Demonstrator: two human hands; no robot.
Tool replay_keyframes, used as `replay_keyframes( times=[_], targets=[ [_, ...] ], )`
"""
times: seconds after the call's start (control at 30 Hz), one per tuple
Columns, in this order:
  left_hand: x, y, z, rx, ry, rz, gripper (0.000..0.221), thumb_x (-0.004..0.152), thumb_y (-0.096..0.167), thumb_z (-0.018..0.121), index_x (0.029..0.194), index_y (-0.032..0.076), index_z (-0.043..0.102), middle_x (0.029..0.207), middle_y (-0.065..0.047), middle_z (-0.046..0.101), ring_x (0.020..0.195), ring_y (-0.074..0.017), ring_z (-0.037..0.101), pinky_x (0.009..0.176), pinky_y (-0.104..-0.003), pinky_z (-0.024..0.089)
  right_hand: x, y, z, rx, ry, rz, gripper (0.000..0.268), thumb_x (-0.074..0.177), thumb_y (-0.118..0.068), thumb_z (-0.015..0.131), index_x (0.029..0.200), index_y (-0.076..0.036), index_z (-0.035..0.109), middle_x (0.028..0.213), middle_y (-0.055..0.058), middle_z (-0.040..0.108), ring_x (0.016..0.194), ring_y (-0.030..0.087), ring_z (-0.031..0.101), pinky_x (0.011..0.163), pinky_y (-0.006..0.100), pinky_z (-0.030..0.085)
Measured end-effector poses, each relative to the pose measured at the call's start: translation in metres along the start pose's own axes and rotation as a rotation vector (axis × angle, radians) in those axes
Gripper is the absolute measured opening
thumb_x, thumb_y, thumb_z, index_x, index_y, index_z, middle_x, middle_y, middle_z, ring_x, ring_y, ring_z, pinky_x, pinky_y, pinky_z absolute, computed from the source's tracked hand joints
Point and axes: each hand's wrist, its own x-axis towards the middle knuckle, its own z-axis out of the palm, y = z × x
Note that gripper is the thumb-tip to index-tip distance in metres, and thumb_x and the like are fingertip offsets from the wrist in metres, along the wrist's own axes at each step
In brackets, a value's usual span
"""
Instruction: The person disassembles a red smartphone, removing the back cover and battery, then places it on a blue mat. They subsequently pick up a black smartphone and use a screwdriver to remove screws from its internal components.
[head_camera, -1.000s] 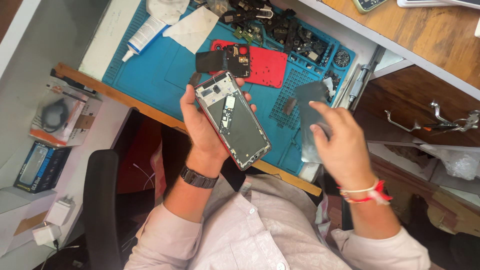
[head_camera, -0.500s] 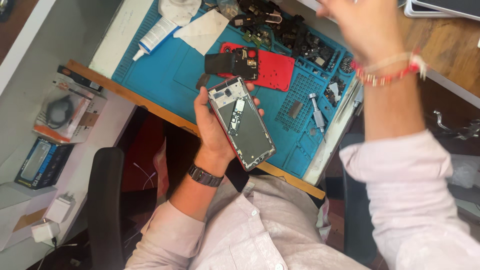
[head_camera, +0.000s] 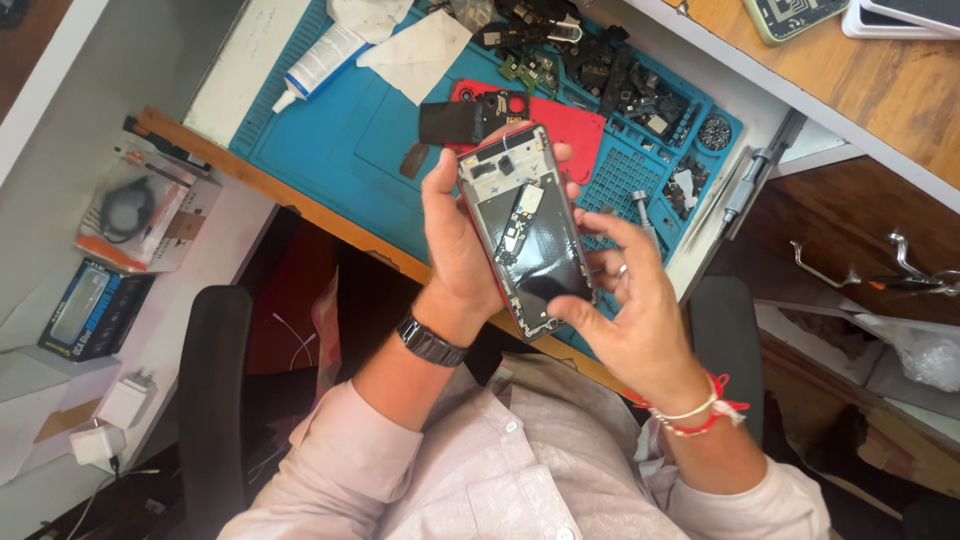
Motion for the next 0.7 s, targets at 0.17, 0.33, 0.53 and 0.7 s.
replay_keyframes(
  times=[0.17, 0.33, 0.53, 0.7],
  targets=[
    [0.002, -0.003, 0.006, 0.038, -0.008, -0.032, 0.065, 0.11, 0.057, 0.031, 0.147, 0.007, 0.049, 0.136, -0.022, 0.063, 0.112, -0.0342, 0.066, 0.096, -0.052, 0.059, 0.014, -0.019, -0.004, -0.603, 0.104, -0.266, 0.057, 0.089, -0.007, 0.083, 0.14, 0.0, 0.057, 0.147, 0.015, 0.045, 0.126, 0.03, 0.06, 0.099, 0.034, 0.058],
    [-0.004, -0.012, 0.007, 0.119, 0.071, -0.07, 0.063, 0.11, 0.053, 0.031, 0.147, 0.005, 0.049, 0.131, -0.018, 0.064, 0.117, -0.0273, 0.067, 0.102, -0.042, 0.057, 0.045, -0.042, -0.019, -0.904, -0.09, -0.573, 0.061, 0.069, -0.016, 0.089, 0.124, 0.001, 0.065, 0.137, 0.018, 0.05, 0.127, 0.041, 0.05, 0.104, 0.05, 0.047],
    [-0.007, -0.013, 0.0, 0.125, -0.036, -0.1, 0.058, 0.119, 0.05, 0.033, 0.142, -0.001, 0.051, 0.119, -0.015, 0.067, 0.101, -0.0226, 0.065, 0.091, -0.036, 0.057, 0.046, -0.034, -0.033, -0.755, -0.07, -0.56, 0.04, 0.082, -0.014, 0.089, 0.111, -0.002, 0.064, 0.122, 0.014, 0.065, 0.122, 0.034, 0.059, 0.102, 0.044, 0.052],
    [-0.005, -0.016, 0.013, 0.157, 0.021, -0.239, 0.065, 0.11, 0.057, 0.033, 0.142, 0.003, 0.051, 0.119, -0.016, 0.067, 0.099, -0.0272, 0.068, 0.085, -0.042, 0.06, 0.051, -0.017, -0.049, -0.181, -0.015, -0.201, 0.031, 0.099, -0.016, 0.082, 0.115, -0.001, 0.06, 0.107, 0.008, 0.066, 0.095, 0.013, 0.068, 0.081, 0.024, 0.058]
  ],
)
